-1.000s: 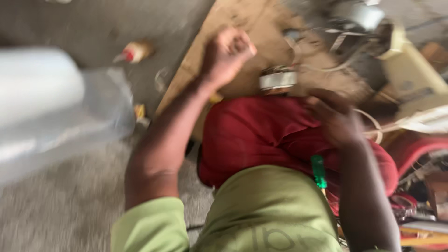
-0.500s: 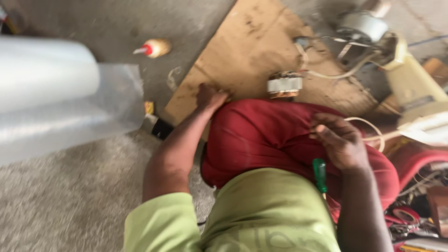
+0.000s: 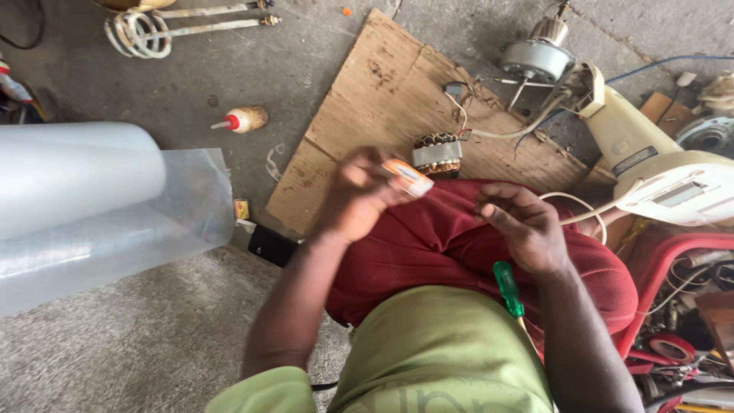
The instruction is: The person sits on the floor and manipulates the wiring and internal components of an appliance motor, using a screwdriver and lighting matches to work on the unit.
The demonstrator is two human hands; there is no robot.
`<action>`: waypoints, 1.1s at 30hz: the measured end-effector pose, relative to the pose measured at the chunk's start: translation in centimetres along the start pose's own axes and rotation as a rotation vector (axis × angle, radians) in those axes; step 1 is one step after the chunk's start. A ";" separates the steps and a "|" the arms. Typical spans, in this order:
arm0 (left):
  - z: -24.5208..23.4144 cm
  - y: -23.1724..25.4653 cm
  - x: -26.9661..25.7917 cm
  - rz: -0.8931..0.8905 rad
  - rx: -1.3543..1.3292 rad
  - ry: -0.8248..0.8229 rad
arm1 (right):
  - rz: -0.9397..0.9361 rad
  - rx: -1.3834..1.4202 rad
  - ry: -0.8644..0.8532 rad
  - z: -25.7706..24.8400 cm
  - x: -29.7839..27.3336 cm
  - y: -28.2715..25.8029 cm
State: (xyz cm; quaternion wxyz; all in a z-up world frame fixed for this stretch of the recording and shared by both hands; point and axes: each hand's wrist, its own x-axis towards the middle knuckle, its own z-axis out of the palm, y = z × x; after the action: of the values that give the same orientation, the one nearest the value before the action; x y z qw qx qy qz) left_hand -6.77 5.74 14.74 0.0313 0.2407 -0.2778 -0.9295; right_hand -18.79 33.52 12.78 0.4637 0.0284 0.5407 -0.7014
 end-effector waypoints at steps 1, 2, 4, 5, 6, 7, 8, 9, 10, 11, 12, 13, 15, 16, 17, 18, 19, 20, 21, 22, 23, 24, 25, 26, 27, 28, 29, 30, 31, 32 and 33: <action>1.3 -0.8 0.0 -0.018 -0.010 -0.021 | -0.032 -0.017 -0.023 0.4 -0.3 -0.5; 2.4 -1.6 0.0 -0.037 -0.020 -0.042 | -0.064 -0.035 -0.046 0.6 -0.6 -1.0; 3.9 -3.0 0.4 -0.064 -0.016 -0.085 | -0.139 -0.061 -0.084 0.7 -1.5 -2.3; 4.3 -3.4 0.5 -0.069 0.005 -0.099 | -0.180 -0.064 -0.107 0.9 -1.7 -2.7; 4.7 -3.8 0.5 -0.073 0.025 -0.114 | -0.221 -0.068 -0.131 1.0 -1.9 -3.1; 4.9 -4.0 0.7 -0.078 0.031 -0.123 | -0.300 -0.160 -0.140 1.1 -1.9 -3.5; 5.1 -4.1 0.9 -0.083 0.036 -0.132 | -0.377 -0.253 -0.148 1.2 -2.0 -3.9; 5.3 -4.2 0.8 -0.088 0.045 -0.135 | -0.451 -0.342 -0.159 1.3 -2.0 -4.0; 5.4 -4.2 0.8 -0.092 0.056 -0.150 | -0.419 -0.347 -0.135 1.4 -2.2 -4.2; 5.5 -4.2 0.7 -0.094 0.069 -0.164 | -0.387 -0.349 -0.115 1.5 -2.2 -4.3; 5.6 -4.2 0.6 -0.096 0.083 -0.177 | -0.355 -0.350 -0.095 1.5 -2.3 -4.4; 5.6 -4.2 0.5 -0.091 0.097 -0.181 | -0.341 -0.341 -0.091 1.5 -2.4 -4.4; 5.6 -4.1 0.3 -0.078 0.123 -0.192 | -0.314 -0.324 -0.086 1.3 -2.6 -4.4; 5.5 -4.0 0.3 -0.073 0.146 -0.190 | -0.317 -0.318 -0.084 1.2 -2.7 -4.5; 5.4 -4.0 0.2 -0.069 0.168 -0.185 | -0.316 -0.311 -0.083 1.1 -2.9 -4.5; 5.3 -4.0 0.2 -0.064 0.190 -0.180 | -0.316 -0.305 -0.083 1.0 -3.0 -4.5; 5.3 -3.9 0.2 -0.061 0.199 -0.167 | -0.313 -0.332 -0.077 0.9 -3.1 -4.6; 5.3 -4.0 0.2 -0.057 0.208 -0.154 | -0.310 -0.358 -0.072 0.7 -3.3 -4.8; 5.3 -3.9 0.2 -0.052 0.218 -0.143 | -0.309 -0.385 -0.066 0.6 -3.3 -5.0; 5.4 -3.9 0.3 -0.043 0.211 -0.138 | -0.294 -0.402 -0.062 0.6 -3.3 -5.3; 5.5 -4.0 0.3 -0.035 0.204 -0.133 | -0.278 -0.419 -0.056 0.4 -3.4 -5.5; 5.5 -4.0 0.3 -0.027 0.196 -0.128 | -0.262 -0.435 -0.051 0.4 -3.4 -5.7; 5.5 -4.0 0.3 0.018 0.232 -0.170 | -0.239 -0.437 -0.041 0.4 -3.4 -5.8; 5.5 -4.1 0.2 0.062 0.266 -0.213 | -0.215 -0.439 -0.031 0.4 -3.4 -5.8; 5.5 -4.0 0.4 0.105 0.304 -0.263 | -0.197 -0.438 -0.016 0.6 -3.4 -5.9; 5.4 -3.9 0.5 0.099 0.434 -0.223 | -0.076 -0.431 0.013 0.8 -3.3 -5.8; 5.5 -4.0 0.5 0.090 0.558 -0.206 | 0.036 -0.426 0.064 0.9 -2.9 -5.9; 5.7 -4.3 0.5 0.085 0.683 -0.190 | 0.148 -0.415 0.114 0.8 -2.6 -6.1; 5.6 -4.2 0.8 0.104 0.725 -0.204 | 0.140 -0.416 0.108 1.2 -2.4 -6.2; 5.6 -4.3 0.8 0.125 0.766 -0.218 | 0.133 -0.417 0.102 1.3 -2.2 -6.4; 5.6 -4.5 1.2 0.159 0.821 -0.219 | 0.122 -0.565 0.111 1.2 -2.1 -6.8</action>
State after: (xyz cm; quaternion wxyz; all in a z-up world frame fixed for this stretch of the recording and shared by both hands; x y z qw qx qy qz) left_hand -10.09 12.13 15.95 -0.0251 0.1112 -0.6440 -0.7565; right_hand -21.65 33.77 19.45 0.4642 -0.0311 0.7362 -0.4915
